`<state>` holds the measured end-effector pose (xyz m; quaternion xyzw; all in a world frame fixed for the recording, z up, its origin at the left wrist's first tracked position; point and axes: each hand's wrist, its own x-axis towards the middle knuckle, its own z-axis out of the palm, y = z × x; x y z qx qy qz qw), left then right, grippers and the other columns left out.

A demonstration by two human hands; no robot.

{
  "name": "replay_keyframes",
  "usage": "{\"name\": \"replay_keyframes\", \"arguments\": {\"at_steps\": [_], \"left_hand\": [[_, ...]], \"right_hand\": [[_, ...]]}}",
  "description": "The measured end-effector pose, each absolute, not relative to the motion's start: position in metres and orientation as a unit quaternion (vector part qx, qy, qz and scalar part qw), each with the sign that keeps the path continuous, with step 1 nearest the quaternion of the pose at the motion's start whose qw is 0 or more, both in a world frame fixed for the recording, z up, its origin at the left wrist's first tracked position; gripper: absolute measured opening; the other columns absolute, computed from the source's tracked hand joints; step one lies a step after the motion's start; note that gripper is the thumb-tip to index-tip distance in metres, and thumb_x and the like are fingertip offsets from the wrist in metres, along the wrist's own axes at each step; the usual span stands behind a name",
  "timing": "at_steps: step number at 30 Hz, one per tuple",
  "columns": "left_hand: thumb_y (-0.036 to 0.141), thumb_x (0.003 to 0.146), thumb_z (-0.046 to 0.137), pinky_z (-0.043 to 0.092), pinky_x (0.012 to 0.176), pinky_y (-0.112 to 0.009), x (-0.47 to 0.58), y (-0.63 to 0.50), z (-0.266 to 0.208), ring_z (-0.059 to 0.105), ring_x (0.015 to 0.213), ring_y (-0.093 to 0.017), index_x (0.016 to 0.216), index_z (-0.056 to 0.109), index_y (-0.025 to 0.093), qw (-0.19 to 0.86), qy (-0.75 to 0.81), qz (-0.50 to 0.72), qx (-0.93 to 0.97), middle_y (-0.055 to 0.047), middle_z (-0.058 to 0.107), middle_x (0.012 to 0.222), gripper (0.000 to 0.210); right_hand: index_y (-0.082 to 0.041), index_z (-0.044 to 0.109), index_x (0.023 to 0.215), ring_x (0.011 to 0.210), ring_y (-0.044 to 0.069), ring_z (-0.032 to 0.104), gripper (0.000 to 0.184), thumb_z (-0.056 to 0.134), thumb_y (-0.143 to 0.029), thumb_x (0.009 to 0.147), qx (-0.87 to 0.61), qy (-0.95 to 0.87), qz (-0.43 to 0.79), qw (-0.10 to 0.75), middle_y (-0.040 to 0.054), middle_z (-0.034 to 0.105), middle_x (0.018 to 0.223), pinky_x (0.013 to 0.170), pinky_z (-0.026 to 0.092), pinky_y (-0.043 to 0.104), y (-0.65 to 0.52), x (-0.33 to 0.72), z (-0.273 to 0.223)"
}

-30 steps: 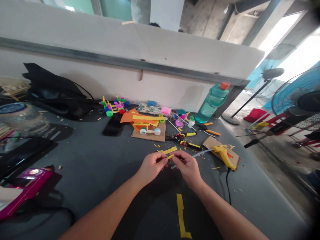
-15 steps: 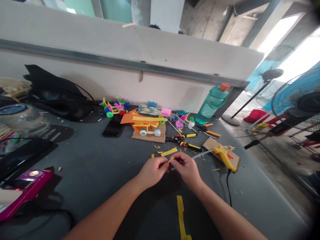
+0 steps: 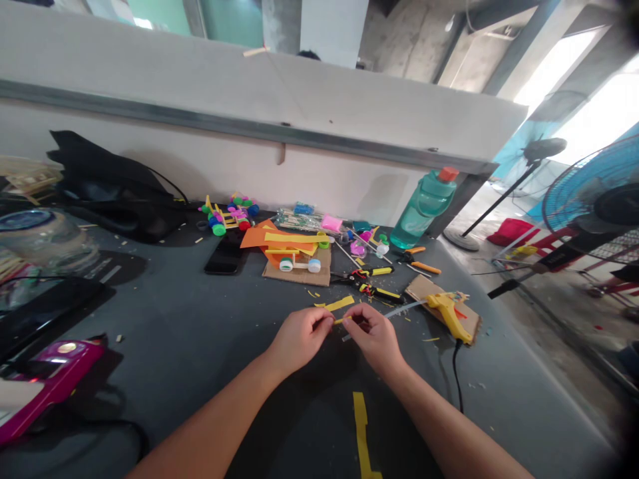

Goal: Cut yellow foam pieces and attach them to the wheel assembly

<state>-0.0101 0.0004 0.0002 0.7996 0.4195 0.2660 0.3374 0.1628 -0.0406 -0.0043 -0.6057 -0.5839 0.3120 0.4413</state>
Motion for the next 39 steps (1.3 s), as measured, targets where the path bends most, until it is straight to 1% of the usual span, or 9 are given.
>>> {"name": "replay_keyframes", "arguments": {"at_steps": [3, 6, 8, 13, 18, 21, 26, 33, 39], "left_hand": [[0.029, 0.092, 0.038, 0.045, 0.084, -0.033, -0.023, 0.012, 0.001, 0.062, 0.096, -0.021, 0.097, 0.066, 0.019, 0.184, 0.489, 0.253, 0.814, -0.006, 0.07, 0.099, 0.031], [0.041, 0.092, 0.036, 0.028, 0.106, -0.05, -0.031, 0.019, -0.01, 0.041, 0.129, -0.032, 0.121, 0.057, 0.009, 0.055, 0.538, 0.168, 0.824, -0.018, 0.057, 0.128, 0.048], [0.053, 0.09, 0.035, 0.024, 0.108, -0.053, -0.031, 0.019, -0.019, 0.029, 0.136, -0.034, 0.13, 0.048, 0.001, 0.036, 0.545, 0.116, 0.83, -0.024, 0.041, 0.141, 0.067], [0.056, 0.092, 0.021, 0.015, 0.112, -0.052, -0.019, 0.008, -0.027, 0.021, 0.14, -0.027, 0.141, 0.036, 0.011, 0.069, 0.415, 0.087, 0.903, -0.014, 0.03, 0.149, 0.068], [0.04, 0.096, 0.026, 0.011, 0.113, -0.051, -0.018, 0.008, -0.017, 0.036, 0.133, -0.021, 0.136, 0.043, 0.019, 0.13, 0.36, 0.143, 0.913, -0.008, 0.044, 0.143, 0.048], [0.028, 0.094, 0.036, 0.021, 0.11, -0.048, -0.026, 0.018, -0.008, 0.058, 0.11, -0.019, 0.113, 0.061, 0.021, 0.134, 0.435, 0.231, 0.86, -0.006, 0.067, 0.116, 0.033], [0.043, 0.09, 0.041, 0.045, 0.071, -0.03, -0.035, 0.027, 0.002, 0.059, 0.064, -0.017, 0.066, 0.061, 0.02, 0.177, 0.578, 0.263, 0.752, -0.002, 0.065, 0.063, 0.039], [0.022, 0.087, 0.048, 0.042, 0.089, -0.034, -0.037, 0.028, 0.003, 0.056, 0.1, -0.021, 0.105, 0.063, 0.022, 0.175, 0.471, 0.259, 0.825, -0.006, 0.065, 0.106, 0.023], [0.035, 0.076, 0.067, 0.039, 0.08, -0.033, -0.048, 0.032, 0.009, 0.053, 0.091, -0.022, 0.087, 0.067, 0.024, 0.182, 0.396, 0.134, 0.89, -0.002, 0.064, 0.088, 0.015]], "right_hand": [[-0.018, 0.061, 0.077, 0.055, 0.012, 0.052, 0.012, 0.059, -0.03, 0.079, -0.608, -0.565, 0.303, 0.468, -0.001, 0.059, 0.067, 0.052, 0.041, 0.022, -0.04, 0.164, -0.004], [-0.018, 0.06, 0.077, 0.055, 0.012, 0.05, 0.013, 0.059, -0.031, 0.079, -0.607, -0.555, 0.306, 0.479, -0.0009, 0.059, 0.067, 0.051, 0.04, 0.022, -0.039, 0.166, -0.006], [-0.018, 0.059, 0.077, 0.054, 0.011, 0.05, 0.013, 0.059, -0.031, 0.08, -0.607, -0.555, 0.307, 0.478, -0.001, 0.059, 0.067, 0.051, 0.04, 0.022, -0.039, 0.167, -0.007], [-0.018, 0.06, 0.077, 0.054, 0.011, 0.051, 0.012, 0.058, -0.029, 0.08, -0.605, -0.563, 0.3, 0.476, -0.0008, 0.06, 0.068, 0.052, 0.041, 0.022, -0.038, 0.167, -0.007], [-0.018, 0.061, 0.076, 0.056, 0.012, 0.054, 0.011, 0.059, -0.029, 0.078, -0.607, -0.565, 0.288, 0.478, -0.0003, 0.061, 0.067, 0.054, 0.043, 0.022, -0.038, 0.166, -0.006], [-0.018, 0.061, 0.077, 0.055, 0.012, 0.052, 0.012, 0.059, -0.03, 0.078, -0.611, -0.562, 0.285, 0.478, -0.0006, 0.06, 0.067, 0.052, 0.042, 0.022, -0.038, 0.167, -0.007], [-0.019, 0.06, 0.078, 0.053, 0.012, 0.05, 0.013, 0.059, -0.032, 0.079, -0.605, -0.557, 0.302, 0.483, -0.0003, 0.059, 0.067, 0.05, 0.04, 0.022, -0.04, 0.168, -0.006], [-0.019, 0.06, 0.076, 0.054, 0.012, 0.05, 0.012, 0.059, -0.031, 0.077, -0.608, -0.553, 0.3, 0.485, 0.0, 0.06, 0.068, 0.05, 0.04, 0.022, -0.04, 0.167, -0.002], [-0.018, 0.06, 0.077, 0.052, 0.011, 0.048, 0.014, 0.059, -0.032, 0.078, -0.609, -0.557, 0.299, 0.479, -0.0009, 0.058, 0.066, 0.049, 0.038, 0.022, -0.04, 0.167, -0.002]]}}
